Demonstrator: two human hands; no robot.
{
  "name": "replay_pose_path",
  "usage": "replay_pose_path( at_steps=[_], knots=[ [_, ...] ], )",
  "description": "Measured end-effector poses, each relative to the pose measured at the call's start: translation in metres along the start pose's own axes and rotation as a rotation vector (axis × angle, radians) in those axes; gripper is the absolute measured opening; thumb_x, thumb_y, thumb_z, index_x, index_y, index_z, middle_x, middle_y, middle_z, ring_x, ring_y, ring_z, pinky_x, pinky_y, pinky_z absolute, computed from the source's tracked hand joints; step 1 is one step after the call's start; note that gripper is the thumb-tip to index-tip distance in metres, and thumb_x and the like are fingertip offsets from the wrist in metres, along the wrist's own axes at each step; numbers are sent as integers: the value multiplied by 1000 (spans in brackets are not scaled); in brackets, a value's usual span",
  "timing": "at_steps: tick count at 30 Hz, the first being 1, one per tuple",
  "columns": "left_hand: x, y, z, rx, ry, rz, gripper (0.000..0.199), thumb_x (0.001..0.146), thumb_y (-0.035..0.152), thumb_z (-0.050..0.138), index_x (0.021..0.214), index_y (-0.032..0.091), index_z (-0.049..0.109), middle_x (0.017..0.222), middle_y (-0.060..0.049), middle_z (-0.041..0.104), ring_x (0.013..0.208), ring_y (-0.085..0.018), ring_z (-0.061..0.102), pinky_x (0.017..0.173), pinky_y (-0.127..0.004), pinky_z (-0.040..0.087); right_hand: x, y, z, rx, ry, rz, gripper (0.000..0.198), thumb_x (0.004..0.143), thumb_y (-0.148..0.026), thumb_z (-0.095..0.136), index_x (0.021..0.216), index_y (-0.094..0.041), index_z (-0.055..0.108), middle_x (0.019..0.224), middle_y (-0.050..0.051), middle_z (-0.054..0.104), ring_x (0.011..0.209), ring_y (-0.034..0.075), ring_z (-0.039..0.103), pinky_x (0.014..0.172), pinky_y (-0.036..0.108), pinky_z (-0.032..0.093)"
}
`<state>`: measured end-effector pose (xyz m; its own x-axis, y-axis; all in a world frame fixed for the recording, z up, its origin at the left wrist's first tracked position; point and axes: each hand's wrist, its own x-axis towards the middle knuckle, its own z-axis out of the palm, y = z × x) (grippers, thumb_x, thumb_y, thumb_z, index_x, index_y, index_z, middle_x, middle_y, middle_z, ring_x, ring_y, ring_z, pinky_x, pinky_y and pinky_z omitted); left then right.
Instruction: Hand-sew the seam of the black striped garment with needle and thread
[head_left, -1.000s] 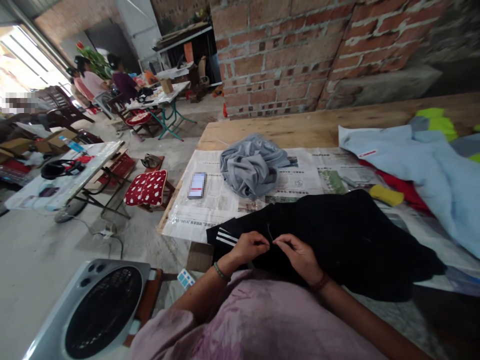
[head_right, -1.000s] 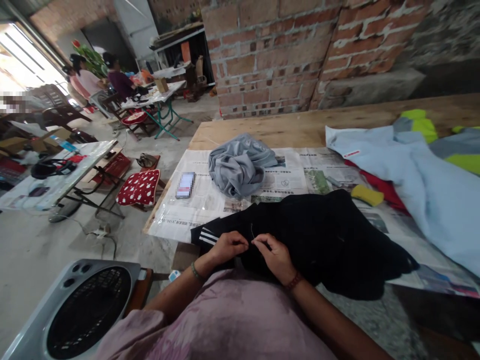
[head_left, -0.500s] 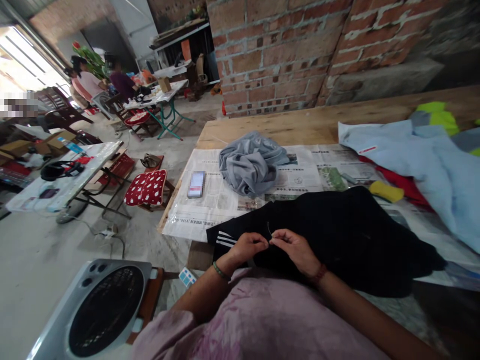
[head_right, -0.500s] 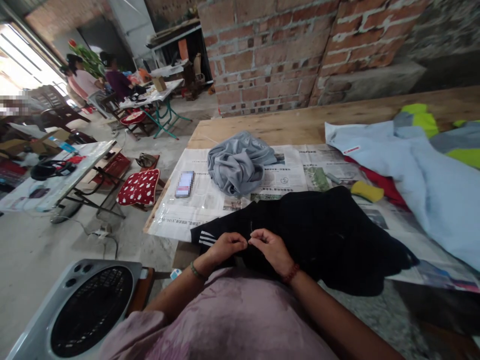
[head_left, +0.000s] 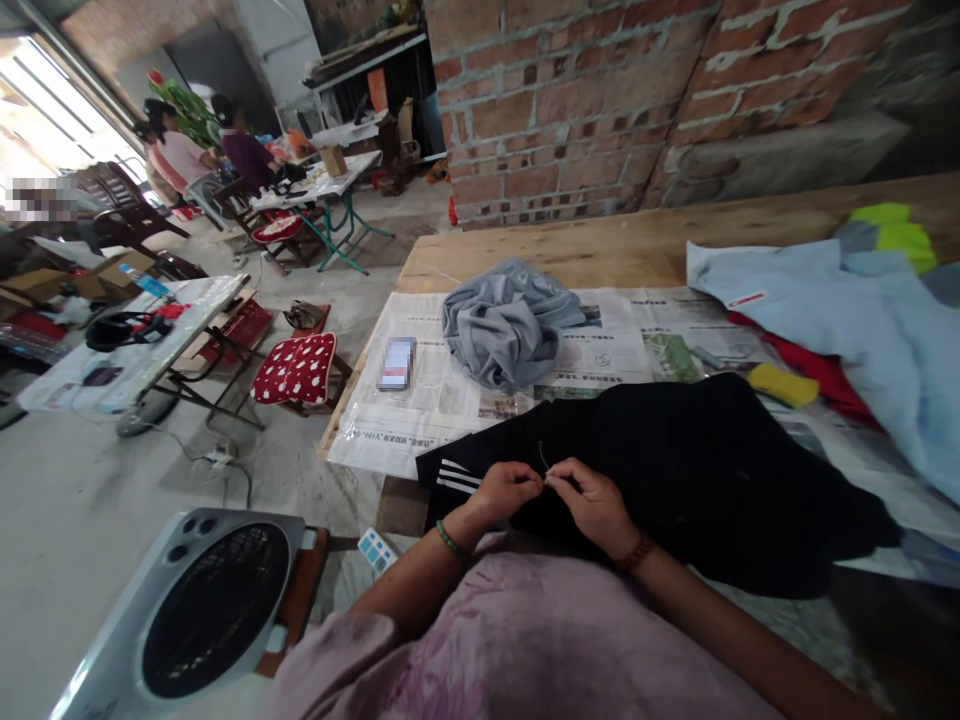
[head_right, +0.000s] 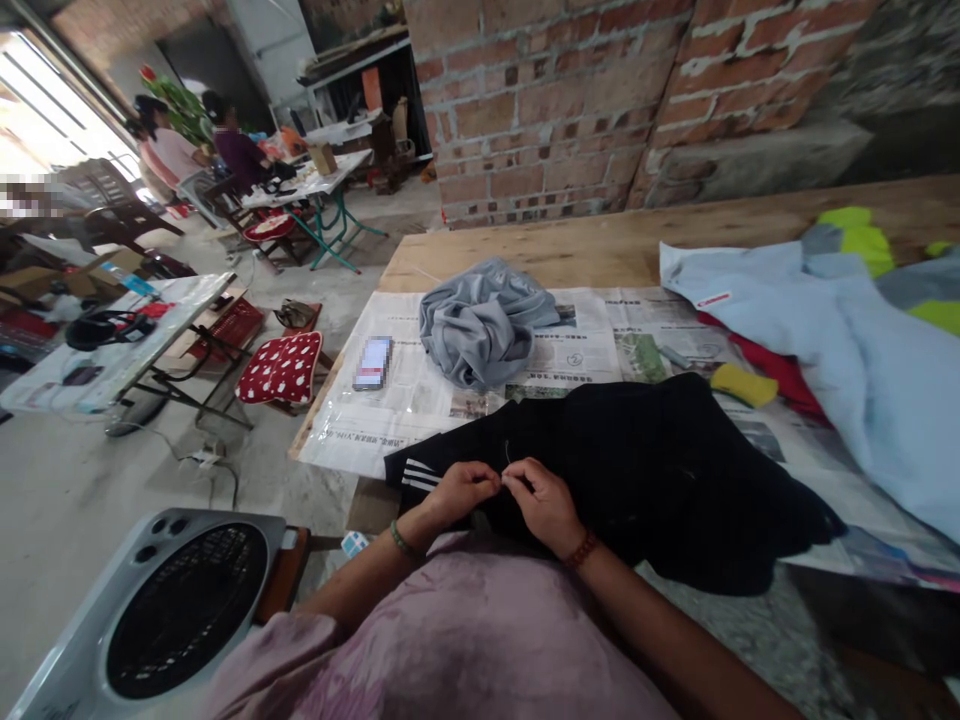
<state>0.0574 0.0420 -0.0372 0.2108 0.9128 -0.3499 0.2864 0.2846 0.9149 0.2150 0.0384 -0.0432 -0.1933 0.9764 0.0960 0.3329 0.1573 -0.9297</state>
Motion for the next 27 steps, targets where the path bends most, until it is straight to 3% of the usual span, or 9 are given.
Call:
replay_pose_path(
  at_steps=[5,7,9,11,14,20,23,27],
  knots=[
    [2,3,6,130,43,-14,16,67,16,52,70,12,67,58,3,55,56,-8,47,54,-19,37,-5,-9,-4,-102,27,-259,18,82,-30,47,69,-23,57,71,4,60,72,18,55,71,32,44],
    [-1,7,6,228,71,47,16,66,14,52,69,14,68,62,2,58,61,-10,50,60,-20,40,-4,-9,-5,-116,2,-323,19,82,-29,47,68,-23,58,68,4,60,73,18,55,74,34,43],
    [-4,11,6,312,86,144,16,67,13,52,68,15,68,66,1,61,67,-12,53,67,-21,42,-2,-5,-4,-97,12,-250,19,81,-31,47,68,-23,58,69,4,61,72,18,55,74,34,43],
    [-8,13,5,355,80,209,17,68,13,52,68,16,68,68,0,62,70,-13,55,69,-22,42,2,1,-2,-29,48,-60,19,79,-36,49,69,-22,57,70,3,61,69,17,56,69,32,44],
    [-9,13,4,377,79,222,17,70,14,52,71,15,69,70,-2,63,70,-13,56,68,-22,43,5,5,3,91,81,147,24,77,-42,50,69,-20,56,66,2,61,64,16,56,63,29,44],
    [-1,4,6,402,126,149,14,73,16,54,70,15,68,70,-1,62,70,-12,55,67,-22,43,3,-3,3,-54,50,-81,19,78,-35,49,67,-22,57,71,4,61,70,17,56,70,31,44],
    [-3,1,5,347,149,158,12,74,19,55,76,16,67,74,-1,63,71,-12,56,67,-22,43,8,1,0,-35,72,52,19,77,-37,50,69,-21,58,69,3,63,67,17,57,66,29,44],
    [-18,-1,4,488,320,352,19,76,21,57,93,20,64,87,-4,63,81,-15,56,74,-28,41,15,8,-2,7,82,167,22,76,-40,50,70,-20,59,68,2,64,67,16,57,66,29,44]
  ],
)
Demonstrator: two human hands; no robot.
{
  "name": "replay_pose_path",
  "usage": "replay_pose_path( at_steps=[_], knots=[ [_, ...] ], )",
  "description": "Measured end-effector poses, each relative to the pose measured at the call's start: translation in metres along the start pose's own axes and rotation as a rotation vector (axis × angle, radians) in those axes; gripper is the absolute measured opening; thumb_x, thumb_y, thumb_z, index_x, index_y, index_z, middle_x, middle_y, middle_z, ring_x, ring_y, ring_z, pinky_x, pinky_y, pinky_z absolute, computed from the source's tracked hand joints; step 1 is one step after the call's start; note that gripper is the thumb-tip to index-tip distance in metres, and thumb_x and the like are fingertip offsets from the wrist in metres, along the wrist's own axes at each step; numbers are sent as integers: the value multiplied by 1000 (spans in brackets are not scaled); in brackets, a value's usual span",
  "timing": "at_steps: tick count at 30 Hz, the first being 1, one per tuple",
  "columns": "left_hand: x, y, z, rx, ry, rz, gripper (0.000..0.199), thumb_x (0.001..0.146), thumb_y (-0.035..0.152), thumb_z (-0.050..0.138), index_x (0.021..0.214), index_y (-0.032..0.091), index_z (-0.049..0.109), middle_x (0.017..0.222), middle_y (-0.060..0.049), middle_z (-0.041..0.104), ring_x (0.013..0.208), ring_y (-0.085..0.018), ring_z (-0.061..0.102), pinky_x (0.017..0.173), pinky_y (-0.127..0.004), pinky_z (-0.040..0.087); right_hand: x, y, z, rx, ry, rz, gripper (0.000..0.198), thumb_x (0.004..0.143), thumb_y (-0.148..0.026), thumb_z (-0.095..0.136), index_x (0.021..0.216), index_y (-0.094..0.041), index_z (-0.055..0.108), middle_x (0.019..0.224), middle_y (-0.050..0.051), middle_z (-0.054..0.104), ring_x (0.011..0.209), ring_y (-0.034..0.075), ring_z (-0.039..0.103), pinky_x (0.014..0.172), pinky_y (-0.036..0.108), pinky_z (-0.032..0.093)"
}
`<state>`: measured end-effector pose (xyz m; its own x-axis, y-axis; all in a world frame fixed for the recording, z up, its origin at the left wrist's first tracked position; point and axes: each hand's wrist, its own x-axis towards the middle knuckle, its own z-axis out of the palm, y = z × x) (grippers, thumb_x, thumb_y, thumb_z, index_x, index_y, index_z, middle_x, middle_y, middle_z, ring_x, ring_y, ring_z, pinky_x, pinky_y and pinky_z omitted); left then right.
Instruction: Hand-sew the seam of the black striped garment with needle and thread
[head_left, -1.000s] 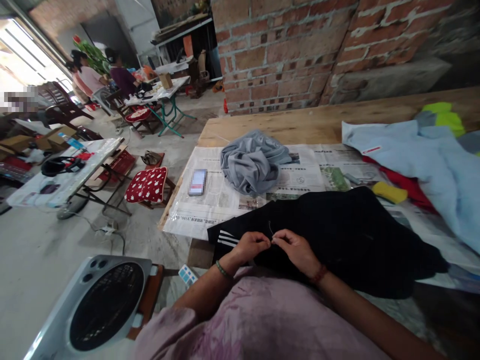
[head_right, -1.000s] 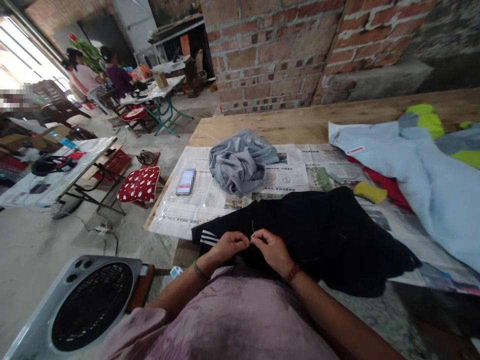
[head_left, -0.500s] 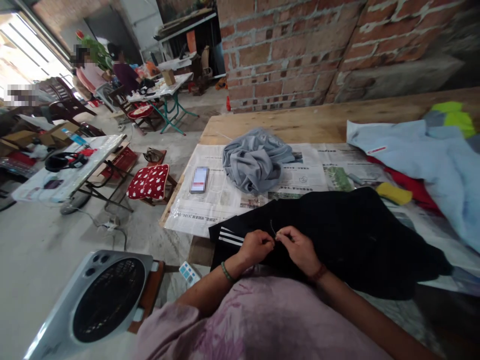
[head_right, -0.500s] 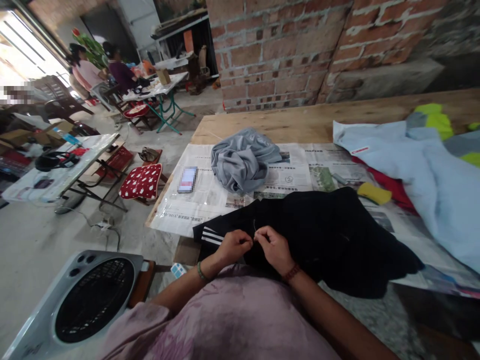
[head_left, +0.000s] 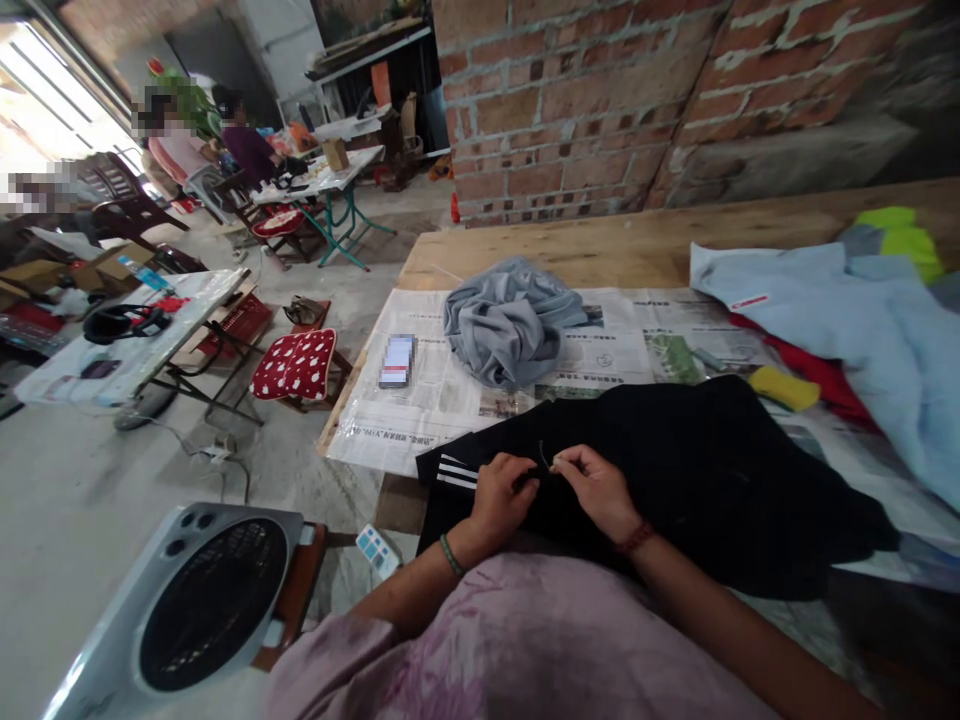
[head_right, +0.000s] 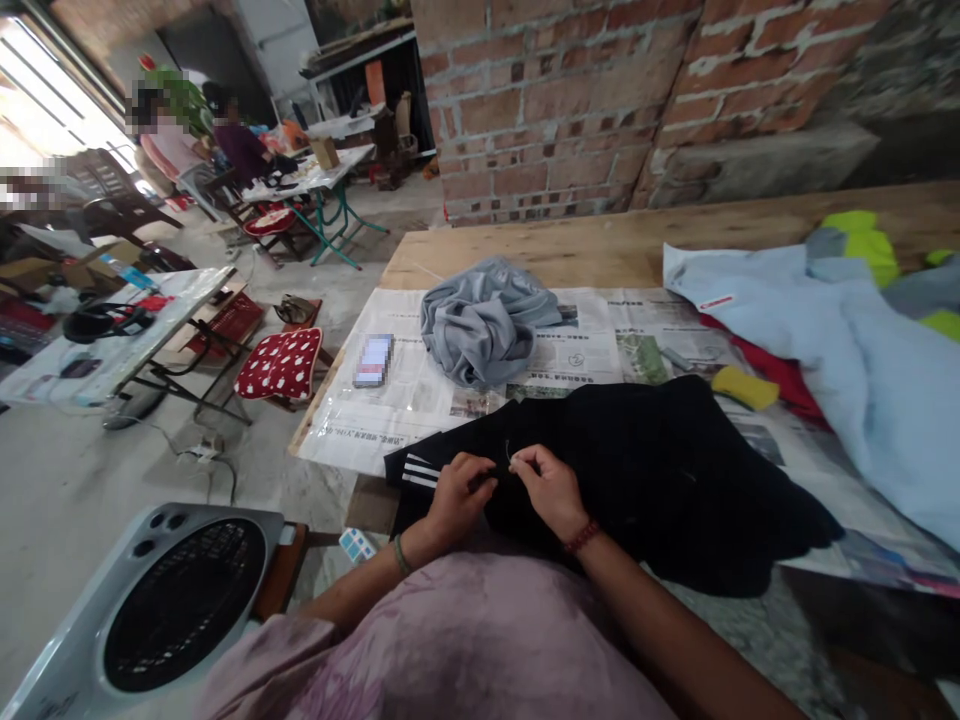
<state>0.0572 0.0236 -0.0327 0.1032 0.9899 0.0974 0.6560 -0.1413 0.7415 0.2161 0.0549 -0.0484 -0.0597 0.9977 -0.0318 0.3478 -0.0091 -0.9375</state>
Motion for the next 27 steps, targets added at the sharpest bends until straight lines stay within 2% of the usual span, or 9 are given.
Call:
replay_pose_path(
  at_steps=[2,6,11,17,24,27],
  knots=[
    [-6,2,-1,126,59,110,17,76,24,57,92,20,64,89,-5,63,85,-17,55,78,-32,38,0,0,0,-1,7,6,22,76,-39,50,70,-20,59,68,2,64,66,16,57,66,28,44],
    [-8,4,5,288,50,245,13,79,27,55,85,19,64,87,-5,64,85,-17,55,78,-34,33,-4,-4,1,2,12,-13,23,75,-40,50,71,-19,58,69,2,64,66,16,57,66,29,44],
    [0,3,15,329,31,272,17,83,20,48,81,20,65,84,-4,64,80,-15,56,74,-33,31,-6,-9,-1,-31,5,-31,22,74,-39,49,69,-20,58,68,2,63,66,16,57,65,28,44],
    [-1,6,16,345,-30,262,17,83,18,48,82,21,65,82,-3,63,79,-14,54,73,-32,29,-2,-13,0,-53,-34,-59,19,71,-37,49,65,-21,57,66,1,63,64,16,56,63,28,42],
    [-3,2,10,484,-124,416,19,84,17,45,82,19,63,78,-5,61,74,-16,49,73,-34,26,4,3,8,233,-34,139,21,68,-40,55,64,-19,55,59,0,58,59,14,53,62,28,42],
    [-5,-3,8,496,-145,478,18,84,16,45,85,20,63,77,-5,60,72,-16,48,73,-35,26,2,6,12,327,-24,165,24,66,-42,58,63,-19,54,58,0,56,58,14,52,62,28,42]
  ],
)
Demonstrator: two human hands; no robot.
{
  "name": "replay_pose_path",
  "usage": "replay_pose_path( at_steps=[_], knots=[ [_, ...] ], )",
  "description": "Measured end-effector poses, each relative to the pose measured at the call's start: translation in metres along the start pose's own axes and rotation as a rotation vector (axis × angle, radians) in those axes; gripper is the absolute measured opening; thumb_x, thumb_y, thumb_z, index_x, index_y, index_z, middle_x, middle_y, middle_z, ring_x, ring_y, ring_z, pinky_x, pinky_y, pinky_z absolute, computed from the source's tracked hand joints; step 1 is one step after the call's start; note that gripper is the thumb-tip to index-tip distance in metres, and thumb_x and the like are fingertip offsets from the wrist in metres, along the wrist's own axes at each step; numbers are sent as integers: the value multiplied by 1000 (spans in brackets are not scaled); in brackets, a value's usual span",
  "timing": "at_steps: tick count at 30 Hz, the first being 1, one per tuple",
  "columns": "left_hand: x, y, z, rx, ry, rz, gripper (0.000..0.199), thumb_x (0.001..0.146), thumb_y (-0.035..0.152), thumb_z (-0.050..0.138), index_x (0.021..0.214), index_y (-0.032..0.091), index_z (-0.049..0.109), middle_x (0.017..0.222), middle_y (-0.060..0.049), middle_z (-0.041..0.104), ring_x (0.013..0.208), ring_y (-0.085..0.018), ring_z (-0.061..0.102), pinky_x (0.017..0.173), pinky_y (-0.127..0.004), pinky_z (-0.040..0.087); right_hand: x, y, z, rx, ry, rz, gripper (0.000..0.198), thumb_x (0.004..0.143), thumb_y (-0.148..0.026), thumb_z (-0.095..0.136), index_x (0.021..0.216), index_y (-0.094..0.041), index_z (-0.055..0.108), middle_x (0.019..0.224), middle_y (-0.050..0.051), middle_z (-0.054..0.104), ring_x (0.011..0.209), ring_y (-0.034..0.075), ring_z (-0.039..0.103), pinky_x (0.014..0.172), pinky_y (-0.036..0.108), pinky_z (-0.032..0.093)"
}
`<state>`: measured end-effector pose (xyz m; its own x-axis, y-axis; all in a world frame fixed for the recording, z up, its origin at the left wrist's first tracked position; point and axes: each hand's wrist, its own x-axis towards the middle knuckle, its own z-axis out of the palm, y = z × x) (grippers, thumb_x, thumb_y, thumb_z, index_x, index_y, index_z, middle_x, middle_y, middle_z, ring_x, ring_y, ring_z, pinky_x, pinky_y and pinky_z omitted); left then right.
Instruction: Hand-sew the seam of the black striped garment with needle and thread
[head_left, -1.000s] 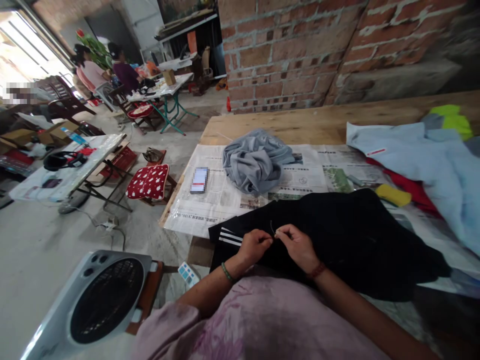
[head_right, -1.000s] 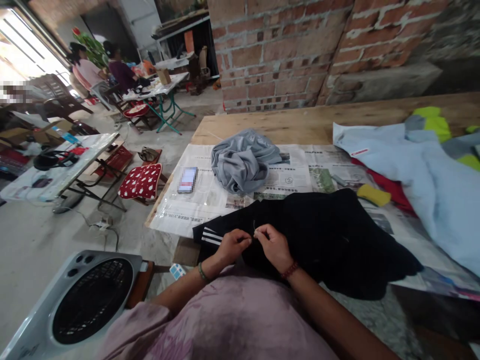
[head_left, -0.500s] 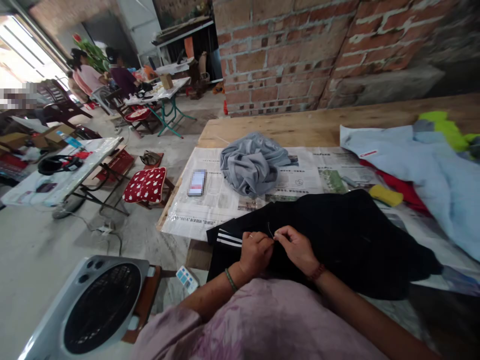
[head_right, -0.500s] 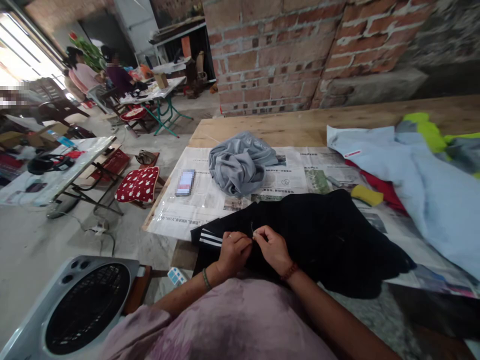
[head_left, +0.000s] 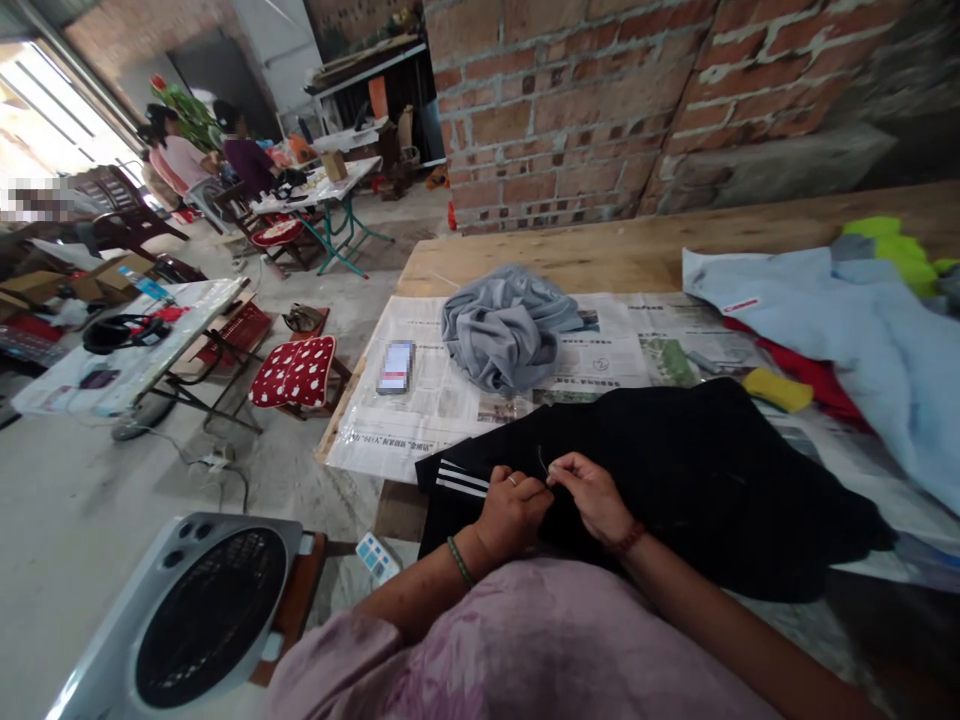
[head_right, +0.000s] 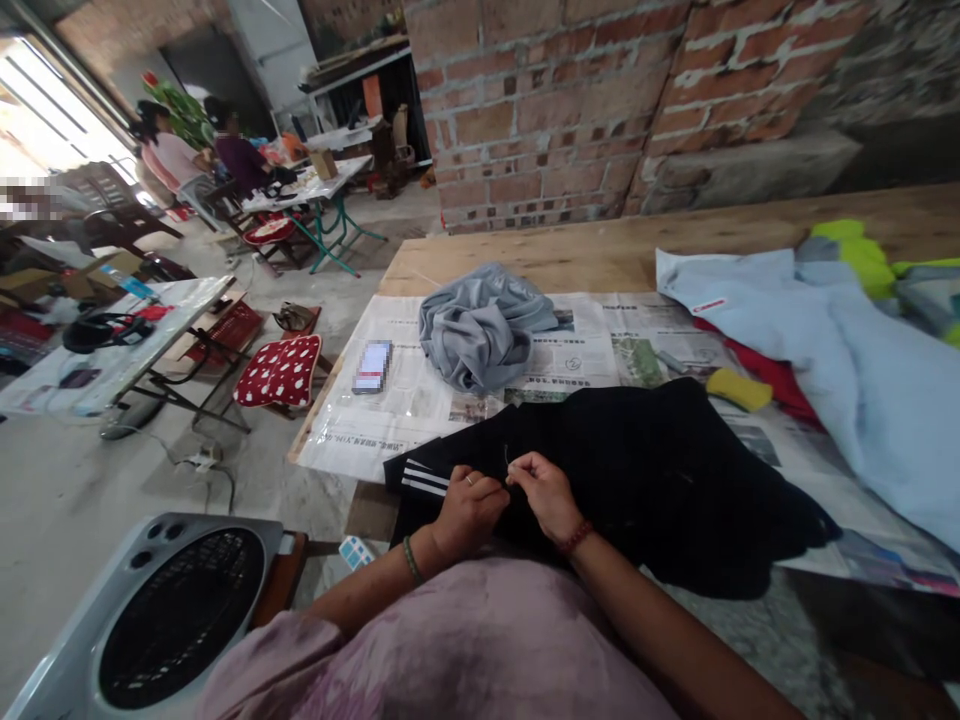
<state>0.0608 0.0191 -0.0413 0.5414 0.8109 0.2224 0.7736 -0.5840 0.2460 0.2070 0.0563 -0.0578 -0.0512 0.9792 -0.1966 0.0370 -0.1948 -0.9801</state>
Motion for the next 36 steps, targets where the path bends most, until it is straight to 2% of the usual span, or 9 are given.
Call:
replay_pose_path(
  at_steps=[4,8,12,16,19,23,29,34,36],
  knots=[
    [-2,-5,2,2,13,18,20,85,17,44,86,20,64,76,-4,60,71,-16,48,75,-35,27,-3,1,2,-27,10,-32,25,68,-43,57,65,-19,55,60,0,57,60,14,52,63,28,42],
    [-2,-7,4,-50,34,-10,20,84,17,45,84,20,65,76,-4,61,70,-15,50,76,-35,30,-7,-2,-1,-200,40,-143,22,74,-41,54,67,-19,56,65,2,60,65,16,55,66,29,43],
    [-1,-10,1,-319,139,-92,19,83,20,48,86,20,66,81,-4,63,75,-15,54,76,-33,37,-6,-6,-10,-253,36,-219,22,77,-39,52,72,-19,58,69,2,63,68,16,57,68,29,44],
    [9,-21,-8,-626,260,-295,22,82,17,46,92,17,66,83,-6,60,78,-14,56,70,-26,44,-4,-8,-18,-242,-40,-256,20,77,-38,53,74,-19,61,73,2,64,72,16,59,70,28,45],
    [20,-29,-14,-742,111,-357,21,79,16,50,90,16,67,85,-5,60,79,-13,56,73,-25,46,-5,-8,-20,-263,-57,-281,19,77,-37,54,74,-20,61,73,2,65,71,16,59,70,28,45],
    [31,-33,-16,-857,-107,-305,12,74,19,59,78,15,69,79,-3,61,76,-12,56,74,-22,45,-7,-6,-20,-310,-65,-335,18,78,-36,53,74,-20,61,73,2,64,69,16,59,67,27,45],
    [34,-28,-11,-908,-195,-451,9,69,19,61,73,14,68,74,0,60,72,-10,55,69,-19,43,-8,-5,-18,-429,-118,-505,15,84,-29,48,73,-21,56,72,2,60,68,14,56,64,26,44],
    [36,-21,-6,-693,-197,-457,16,70,13,53,77,14,68,75,-1,61,74,-12,55,71,-22,43,-9,-12,-13,-564,-172,-822,17,85,-19,43,71,-21,53,69,3,56,69,16,51,69,32,41],
    [37,-18,-5,-619,-209,-438,17,71,14,52,78,13,68,75,-2,62,73,-14,55,71,-23,43,-9,-13,-13,-583,-182,-878,18,85,-17,42,70,-21,53,68,3,56,69,16,50,69,33,40]
  ],
)
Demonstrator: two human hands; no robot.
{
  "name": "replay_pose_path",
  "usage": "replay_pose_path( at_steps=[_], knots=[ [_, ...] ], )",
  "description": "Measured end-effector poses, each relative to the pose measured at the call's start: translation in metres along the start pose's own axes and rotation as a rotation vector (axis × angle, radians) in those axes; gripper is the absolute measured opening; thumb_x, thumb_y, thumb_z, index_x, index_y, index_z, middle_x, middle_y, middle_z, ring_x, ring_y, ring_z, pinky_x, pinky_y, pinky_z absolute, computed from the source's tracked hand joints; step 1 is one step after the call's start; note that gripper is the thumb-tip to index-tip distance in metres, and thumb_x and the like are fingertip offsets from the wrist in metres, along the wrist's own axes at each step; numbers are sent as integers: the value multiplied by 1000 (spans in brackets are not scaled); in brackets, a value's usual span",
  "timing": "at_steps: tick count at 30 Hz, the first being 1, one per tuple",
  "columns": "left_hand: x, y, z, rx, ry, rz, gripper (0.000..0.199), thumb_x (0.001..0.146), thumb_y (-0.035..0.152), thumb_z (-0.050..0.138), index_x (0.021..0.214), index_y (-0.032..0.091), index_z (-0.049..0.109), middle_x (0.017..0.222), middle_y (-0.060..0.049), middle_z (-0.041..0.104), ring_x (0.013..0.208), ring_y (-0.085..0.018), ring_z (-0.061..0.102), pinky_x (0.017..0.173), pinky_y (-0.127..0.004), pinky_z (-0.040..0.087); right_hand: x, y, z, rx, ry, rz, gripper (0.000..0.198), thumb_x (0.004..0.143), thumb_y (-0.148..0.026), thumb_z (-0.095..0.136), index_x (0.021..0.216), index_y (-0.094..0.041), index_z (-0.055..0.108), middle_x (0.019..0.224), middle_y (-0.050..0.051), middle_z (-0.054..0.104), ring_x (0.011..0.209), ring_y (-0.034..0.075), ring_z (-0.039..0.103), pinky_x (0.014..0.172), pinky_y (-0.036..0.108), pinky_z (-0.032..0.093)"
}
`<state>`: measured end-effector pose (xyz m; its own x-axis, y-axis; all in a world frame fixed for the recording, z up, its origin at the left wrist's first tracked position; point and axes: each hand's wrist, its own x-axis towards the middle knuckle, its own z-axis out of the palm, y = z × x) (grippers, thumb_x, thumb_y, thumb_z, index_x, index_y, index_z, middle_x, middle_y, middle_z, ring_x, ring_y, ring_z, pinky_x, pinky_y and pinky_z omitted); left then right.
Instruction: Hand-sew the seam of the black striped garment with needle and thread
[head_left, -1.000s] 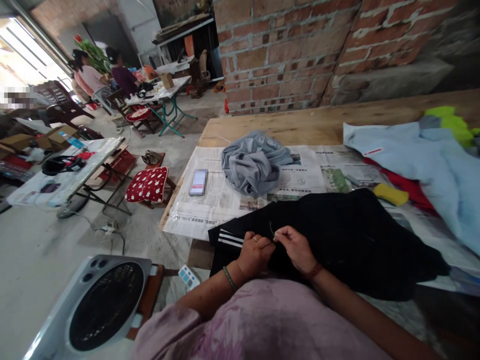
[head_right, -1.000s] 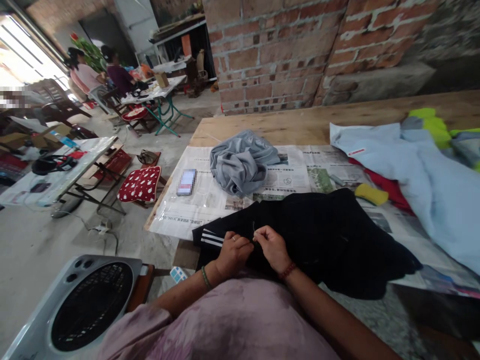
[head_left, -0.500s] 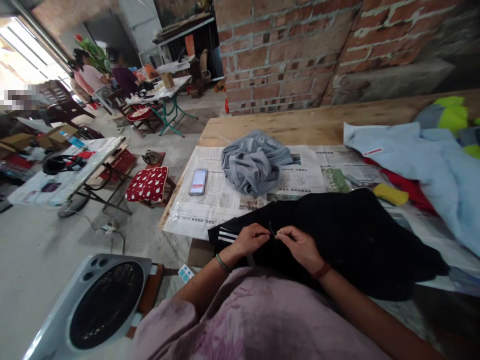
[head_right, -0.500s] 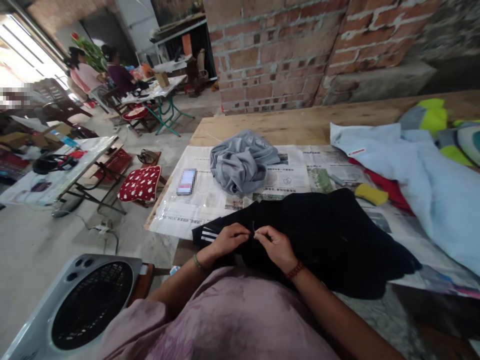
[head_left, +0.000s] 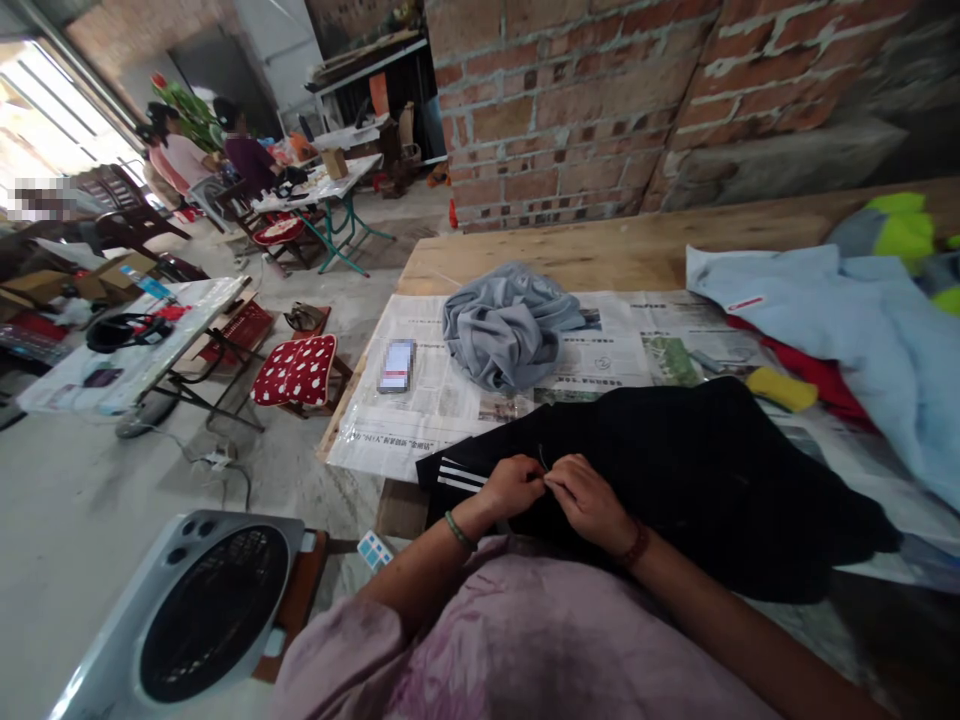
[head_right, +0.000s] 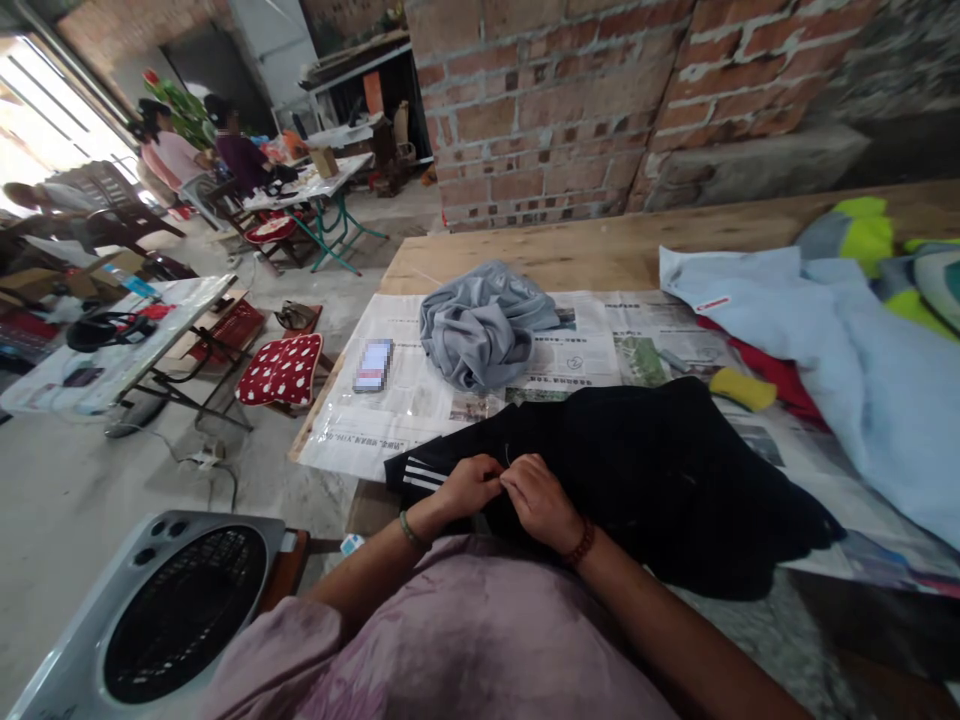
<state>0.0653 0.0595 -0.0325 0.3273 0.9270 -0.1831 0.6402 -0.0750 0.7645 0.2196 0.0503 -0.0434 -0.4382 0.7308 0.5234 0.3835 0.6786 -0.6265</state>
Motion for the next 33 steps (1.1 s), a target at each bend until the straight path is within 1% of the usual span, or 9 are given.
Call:
replay_pose_path(
  at_steps=[3,6,9,12,15,18,26,29,33],
  knots=[
    [0,1,3,69,13,-3,18,71,15,51,77,13,68,75,-3,62,72,-15,54,70,-24,43,-2,1,2,38,4,64,18,84,-19,42,69,-20,53,68,4,56,70,16,50,70,32,40],
    [-2,1,4,15,52,-21,17,70,13,50,72,13,67,72,-3,61,72,-14,53,70,-24,42,-3,5,6,156,79,362,16,82,-27,47,70,-20,55,70,3,58,69,16,53,68,31,41],
    [-6,1,3,-259,73,-117,14,69,16,52,69,13,66,68,-1,60,66,-11,52,65,-21,41,-1,11,10,392,200,714,19,76,-37,54,70,-19,57,67,2,60,65,15,54,65,29,43],
    [-9,3,1,-550,30,-279,13,67,21,55,68,11,64,59,2,56,53,-7,44,54,-19,36,2,12,11,625,211,856,25,66,-42,63,72,-18,59,66,1,60,64,14,55,66,28,44],
    [-11,3,0,-665,19,-330,14,63,24,59,66,11,64,54,4,52,47,-4,39,48,-17,30,2,11,9,721,184,891,29,58,-38,70,78,-18,62,70,0,61,66,13,55,66,26,44],
    [-11,0,1,-721,-4,-355,15,61,26,61,66,12,64,51,4,50,44,-4,37,42,-17,24,0,10,5,719,107,877,24,60,-36,69,74,-18,63,71,0,61,67,13,55,67,26,43],
    [-2,-10,-8,-743,-83,-464,11,64,23,58,70,14,61,45,6,46,36,-4,38,35,-16,19,-3,6,-2,479,90,681,17,72,-36,58,71,-19,60,70,1,63,69,15,57,69,27,44],
    [-1,-8,-8,-650,-55,-409,11,68,23,56,71,14,60,46,7,43,36,-4,38,36,-15,19,-2,4,-5,375,78,591,17,73,-36,57,70,-20,61,71,2,63,69,15,57,68,28,44],
    [-6,-4,-8,-577,-1,-334,15,69,27,57,74,13,61,48,8,43,38,-3,39,38,-15,23,-1,6,-6,334,68,569,19,74,-38,56,70,-20,61,71,2,63,68,16,57,68,28,45]
  ],
)
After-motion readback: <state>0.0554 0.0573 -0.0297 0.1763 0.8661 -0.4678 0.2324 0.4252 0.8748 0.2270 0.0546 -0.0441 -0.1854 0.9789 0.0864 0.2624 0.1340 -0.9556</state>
